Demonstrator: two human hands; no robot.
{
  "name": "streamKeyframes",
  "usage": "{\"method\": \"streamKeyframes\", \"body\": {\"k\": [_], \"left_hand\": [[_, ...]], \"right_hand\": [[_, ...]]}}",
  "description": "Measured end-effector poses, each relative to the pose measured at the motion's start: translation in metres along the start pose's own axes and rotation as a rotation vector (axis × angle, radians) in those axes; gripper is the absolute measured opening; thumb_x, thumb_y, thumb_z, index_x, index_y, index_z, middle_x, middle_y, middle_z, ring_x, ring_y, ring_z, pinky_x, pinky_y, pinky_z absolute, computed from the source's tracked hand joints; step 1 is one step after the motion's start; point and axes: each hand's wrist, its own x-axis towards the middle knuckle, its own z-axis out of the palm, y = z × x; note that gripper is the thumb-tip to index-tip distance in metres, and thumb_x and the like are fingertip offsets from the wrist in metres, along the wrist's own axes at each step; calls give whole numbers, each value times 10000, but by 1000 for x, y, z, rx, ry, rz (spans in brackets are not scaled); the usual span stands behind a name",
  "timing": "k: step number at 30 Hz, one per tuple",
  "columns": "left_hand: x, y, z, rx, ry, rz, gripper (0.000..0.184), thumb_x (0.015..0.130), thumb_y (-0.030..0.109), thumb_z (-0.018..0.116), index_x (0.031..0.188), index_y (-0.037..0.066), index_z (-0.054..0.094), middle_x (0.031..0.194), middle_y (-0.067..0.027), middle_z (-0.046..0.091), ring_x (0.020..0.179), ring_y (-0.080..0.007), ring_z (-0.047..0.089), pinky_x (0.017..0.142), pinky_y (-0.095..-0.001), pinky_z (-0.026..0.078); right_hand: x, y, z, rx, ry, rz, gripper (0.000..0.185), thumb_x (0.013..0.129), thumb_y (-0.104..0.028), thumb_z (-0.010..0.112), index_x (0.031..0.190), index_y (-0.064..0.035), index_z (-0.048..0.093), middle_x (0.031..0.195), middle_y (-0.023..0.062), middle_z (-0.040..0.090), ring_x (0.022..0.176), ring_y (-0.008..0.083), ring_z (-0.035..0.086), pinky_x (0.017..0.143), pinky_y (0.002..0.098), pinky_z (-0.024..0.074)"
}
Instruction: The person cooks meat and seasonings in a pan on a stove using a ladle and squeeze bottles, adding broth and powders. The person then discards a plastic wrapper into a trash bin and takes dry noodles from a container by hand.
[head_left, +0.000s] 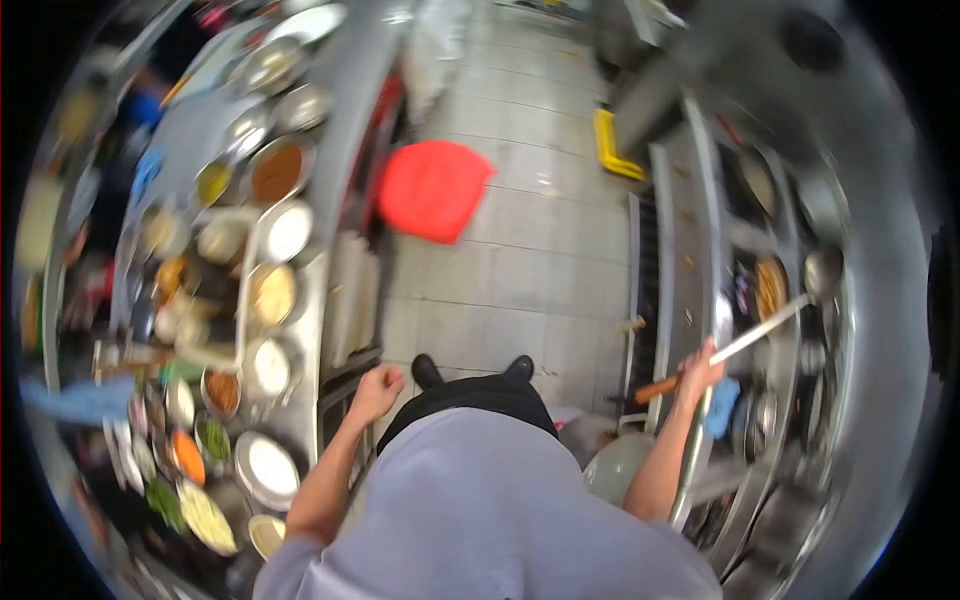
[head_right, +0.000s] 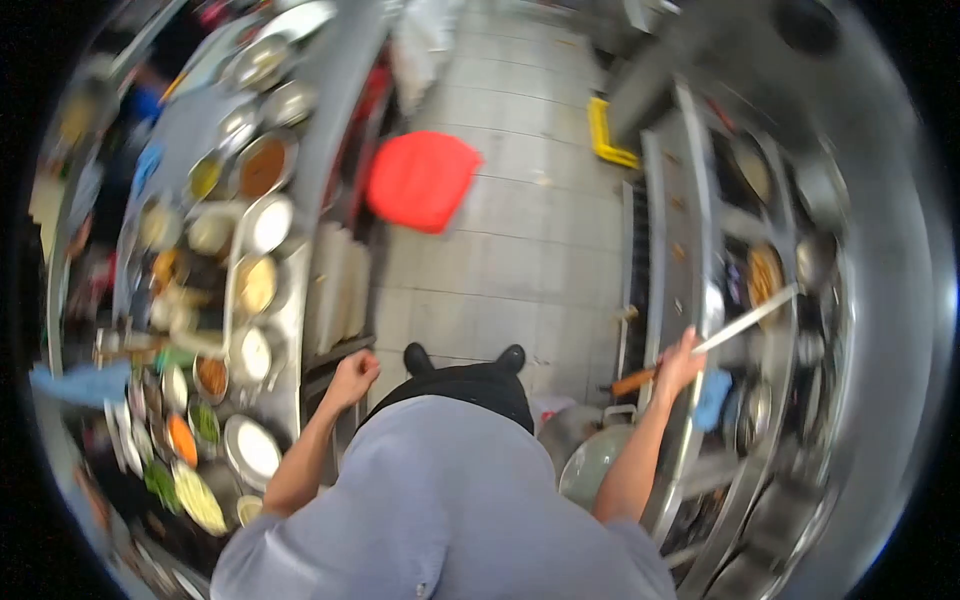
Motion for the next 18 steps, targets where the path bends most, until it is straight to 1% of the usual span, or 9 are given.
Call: {"method": "streamKeyframes", "body": {"k": [1,2,4,6,7,8,12,15,18], "left_hand": [[-4,17,-13,-33,27,23,228,811,182,645,900,-24,603,764,-142,633,699,-238,603,672,-363,481],[-7,29,-21,-67,83,48,219,815,168,641,914,-24,601,745,-130,622,685,-220,594,657,-352,478],[-17,47,-36,-112,184,59,212,819,154,637,928,-24,598,726,-118,611,672,-201,586,641,-342,475],[-29,63,-48,-271,259,111,194,820,101,629,968,-18,590,706,-86,581,638,-157,550,601,-304,457],[-35,68,-52,-287,300,93,194,820,101,629,968,-18,590,706,-86,581,638,-157,550,601,-304,457],[-42,73,-57,-319,424,113,191,817,79,627,978,-14,587,705,-68,563,628,-140,529,588,-288,446],[-59,61,-83,-272,958,191,247,810,45,623,1047,-2,570,730,-44,530,627,-124,501,572,-268,427],[-55,45,-129,-94,1209,45,312,792,92,647,1076,-5,561,772,-97,549,688,-207,534,624,-335,447],[-36,22,-163,27,1120,7,300,799,155,657,1041,-9,589,826,-156,580,769,-313,569,678,-422,451]], "right_hand": [[-19,8,18,30,-73,58,341,918,-283,601,686,-146,392,471,-38,337,358,78,376,310,247,288],[-38,15,33,53,-134,114,384,912,-297,610,643,-158,374,468,-44,333,357,77,374,314,253,290],[-61,66,51,-100,-247,19,407,890,-326,639,628,-163,375,468,-52,336,361,74,365,326,259,282],[-85,95,63,-193,-432,136,418,874,-326,663,621,-156,377,474,-51,351,371,66,357,335,253,264],[-98,101,68,-338,-520,118,433,871,-308,665,598,-116,389,481,-31,375,399,81,363,370,278,282],[-107,106,71,-485,-604,96,449,868,-289,667,575,-75,402,488,-11,399,426,97,369,405,303,300],[-108,150,81,-644,-911,-22,448,850,-268,669,564,-42,410,502,-10,392,486,101,365,442,335,307],[-124,117,91,-808,-1134,-93,445,829,-277,676,570,-21,422,520,1,380,530,108,340,465,345,301],[-130,95,106,-862,-1259,-171,451,827,-278,680,570,-15,417,518,13,360,529,111,332,466,347,298]]}}
